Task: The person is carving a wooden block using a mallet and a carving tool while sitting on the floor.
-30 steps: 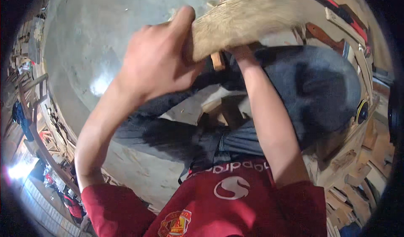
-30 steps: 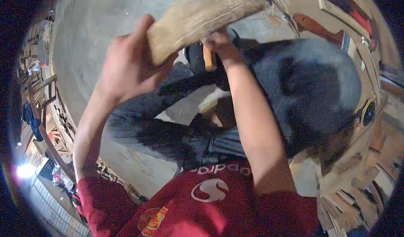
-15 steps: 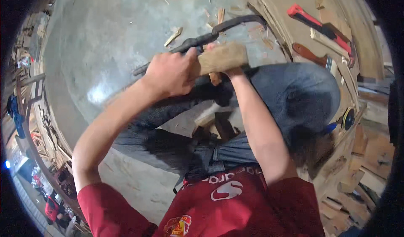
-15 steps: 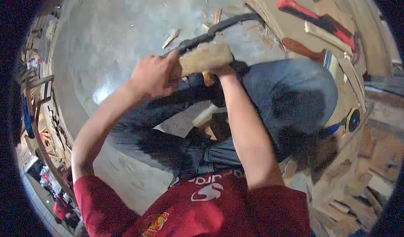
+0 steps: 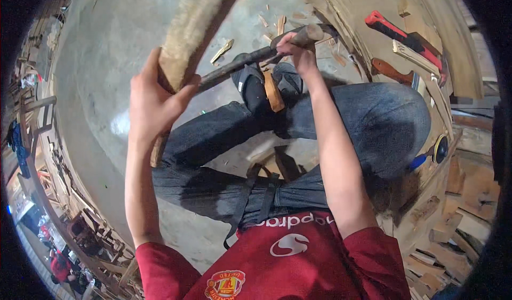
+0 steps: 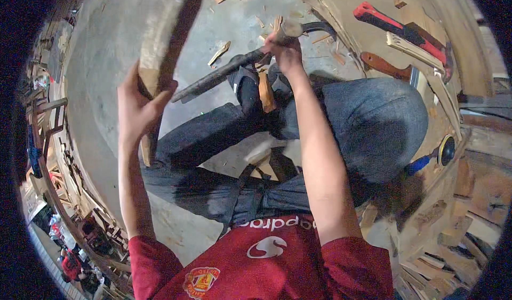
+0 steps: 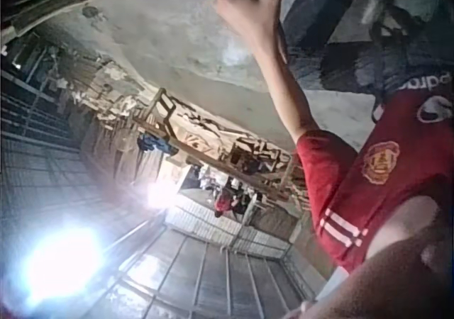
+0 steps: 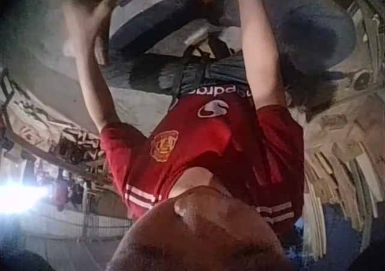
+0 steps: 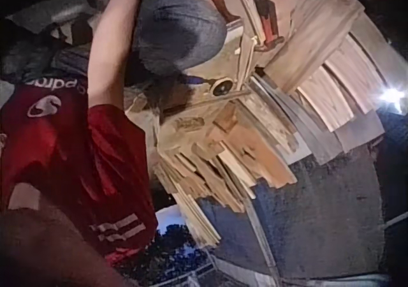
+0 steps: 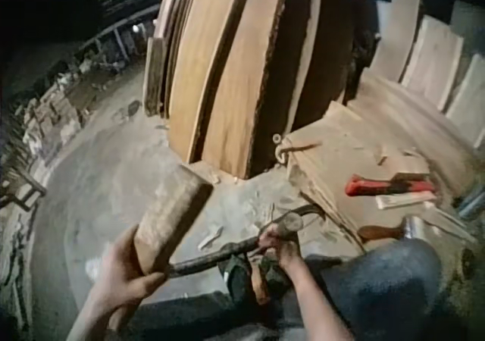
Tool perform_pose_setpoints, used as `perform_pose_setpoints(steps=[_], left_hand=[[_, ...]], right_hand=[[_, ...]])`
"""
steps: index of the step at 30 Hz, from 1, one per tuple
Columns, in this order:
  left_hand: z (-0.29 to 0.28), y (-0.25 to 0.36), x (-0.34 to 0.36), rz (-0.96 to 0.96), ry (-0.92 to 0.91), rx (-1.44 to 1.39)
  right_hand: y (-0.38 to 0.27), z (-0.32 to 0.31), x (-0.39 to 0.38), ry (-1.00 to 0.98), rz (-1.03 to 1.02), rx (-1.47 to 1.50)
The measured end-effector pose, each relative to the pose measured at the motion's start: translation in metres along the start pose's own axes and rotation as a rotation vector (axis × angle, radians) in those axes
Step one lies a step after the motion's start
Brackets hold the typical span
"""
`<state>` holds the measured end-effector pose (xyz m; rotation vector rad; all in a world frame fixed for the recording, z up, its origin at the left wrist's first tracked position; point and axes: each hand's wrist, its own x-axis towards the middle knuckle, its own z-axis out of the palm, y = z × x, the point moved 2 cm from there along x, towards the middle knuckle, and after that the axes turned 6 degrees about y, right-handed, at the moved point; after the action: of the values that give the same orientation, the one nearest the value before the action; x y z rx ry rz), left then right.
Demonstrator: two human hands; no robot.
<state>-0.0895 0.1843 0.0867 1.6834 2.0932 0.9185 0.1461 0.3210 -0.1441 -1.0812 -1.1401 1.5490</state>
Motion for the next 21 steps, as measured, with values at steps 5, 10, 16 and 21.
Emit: perform_pose_setpoints(steps=[5,10,16,21], left_hand=[[0.028,-0.039,-0.012,0.004,-0.138,0.323],[0.111,-0.136,-0.004,-0.113,-0.385,0.622],[0.172,-0.189,-0.003,-0.163,-0.318,0.804],[0.236,-0.111,-0.035,-0.358,-0.708,0.514]], right_hand=[[0.001,0.008,-0.014,0.024,0.033,-0.172],[-0.004,0.005,-0.012,0.097,-0.041,-0.154],[0.005,-0.002,-0.008,0.202,-0.073,-0.077],[0.010,0.001,-0.003,0.241,-0.077,-0.074]])
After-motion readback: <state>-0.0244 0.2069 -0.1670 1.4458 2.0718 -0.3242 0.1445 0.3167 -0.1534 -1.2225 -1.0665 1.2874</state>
